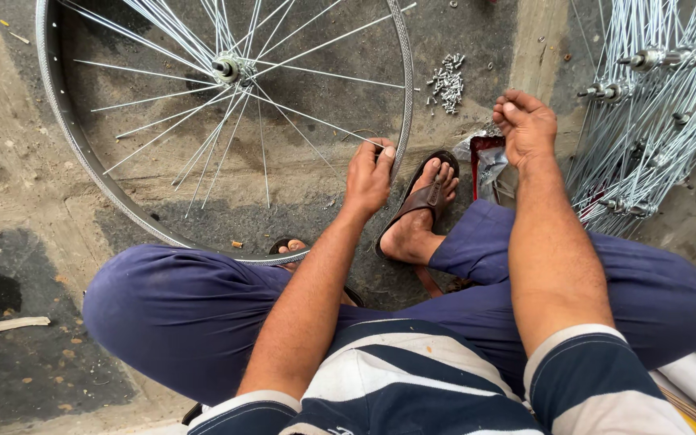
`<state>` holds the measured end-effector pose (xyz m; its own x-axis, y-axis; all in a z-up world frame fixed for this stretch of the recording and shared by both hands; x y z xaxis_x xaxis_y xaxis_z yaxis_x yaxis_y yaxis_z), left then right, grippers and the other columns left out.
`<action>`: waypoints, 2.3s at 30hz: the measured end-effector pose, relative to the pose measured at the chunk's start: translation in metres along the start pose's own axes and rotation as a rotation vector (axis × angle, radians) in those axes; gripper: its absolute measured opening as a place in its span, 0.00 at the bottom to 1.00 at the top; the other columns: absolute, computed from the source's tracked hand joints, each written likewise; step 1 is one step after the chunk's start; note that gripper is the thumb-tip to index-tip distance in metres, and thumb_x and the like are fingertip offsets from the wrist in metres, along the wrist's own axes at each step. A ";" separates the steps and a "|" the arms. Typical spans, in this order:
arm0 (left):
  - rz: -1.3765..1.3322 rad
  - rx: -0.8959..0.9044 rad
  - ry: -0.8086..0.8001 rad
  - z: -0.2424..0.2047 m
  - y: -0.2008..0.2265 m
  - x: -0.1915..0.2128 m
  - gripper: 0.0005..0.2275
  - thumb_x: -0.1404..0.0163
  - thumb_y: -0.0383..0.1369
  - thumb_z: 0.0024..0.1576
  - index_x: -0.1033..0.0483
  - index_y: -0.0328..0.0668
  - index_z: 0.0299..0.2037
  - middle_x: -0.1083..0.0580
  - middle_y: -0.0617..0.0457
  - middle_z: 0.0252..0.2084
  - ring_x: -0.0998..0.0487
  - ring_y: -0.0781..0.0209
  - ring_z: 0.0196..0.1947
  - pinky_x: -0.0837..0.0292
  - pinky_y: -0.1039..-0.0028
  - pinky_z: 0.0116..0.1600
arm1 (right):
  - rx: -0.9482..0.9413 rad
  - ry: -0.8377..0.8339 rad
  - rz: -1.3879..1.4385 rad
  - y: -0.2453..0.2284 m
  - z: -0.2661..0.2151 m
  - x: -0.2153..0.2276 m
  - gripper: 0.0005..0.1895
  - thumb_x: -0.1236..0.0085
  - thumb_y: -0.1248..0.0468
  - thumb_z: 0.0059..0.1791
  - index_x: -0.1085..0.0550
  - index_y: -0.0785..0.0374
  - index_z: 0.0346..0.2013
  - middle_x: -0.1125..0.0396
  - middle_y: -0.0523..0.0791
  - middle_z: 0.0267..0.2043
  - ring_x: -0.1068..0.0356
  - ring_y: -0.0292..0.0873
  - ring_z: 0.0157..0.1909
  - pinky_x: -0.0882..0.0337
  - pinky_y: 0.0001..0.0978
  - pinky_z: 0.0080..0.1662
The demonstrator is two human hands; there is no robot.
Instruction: The person sits on the floor and laces a bicycle wheel by inserting spokes through the rim and hub, then securing them with nipples. The person repeatedly picks up nipples from a pile on the floor and tightens them by hand.
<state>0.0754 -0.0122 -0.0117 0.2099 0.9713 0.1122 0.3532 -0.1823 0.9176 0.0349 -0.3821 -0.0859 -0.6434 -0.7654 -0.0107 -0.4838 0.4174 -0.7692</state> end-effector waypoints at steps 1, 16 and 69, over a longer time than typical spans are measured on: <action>0.067 0.044 0.002 0.000 -0.003 -0.001 0.12 0.50 0.38 0.65 0.24 0.36 0.45 0.24 0.47 0.42 0.23 0.55 0.41 0.28 0.65 0.47 | -0.008 -0.035 0.022 -0.004 -0.004 -0.008 0.08 0.44 0.76 0.53 0.23 0.70 0.47 0.25 0.50 0.42 0.24 0.42 0.41 0.19 0.31 0.45; 0.109 0.076 0.005 -0.002 -0.006 0.002 0.12 0.50 0.38 0.65 0.26 0.34 0.43 0.25 0.44 0.40 0.24 0.50 0.40 0.29 0.62 0.46 | 0.066 -0.117 -0.338 -0.012 -0.003 -0.051 0.06 0.41 0.75 0.51 0.23 0.67 0.42 0.24 0.48 0.38 0.24 0.39 0.35 0.20 0.28 0.39; 0.097 0.086 0.057 0.004 -0.017 0.004 0.14 0.46 0.41 0.61 0.21 0.34 0.40 0.21 0.41 0.37 0.20 0.50 0.37 0.27 0.63 0.43 | -0.238 -0.159 -0.059 -0.030 -0.051 -0.144 0.02 0.46 0.68 0.47 0.27 0.62 0.34 0.28 0.47 0.32 0.28 0.39 0.31 0.24 0.31 0.33</action>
<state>0.0742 -0.0059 -0.0284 0.1953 0.9551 0.2228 0.4111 -0.2860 0.8656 0.1117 -0.2599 -0.0291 -0.5177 -0.8513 -0.0850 -0.6556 0.4586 -0.5999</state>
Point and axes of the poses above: each hand's wrist, its own z-axis towards the middle knuckle, its own x-axis out of the back of the hand, y = z × x, the point moved 9 cm from there along z, towards the middle knuckle
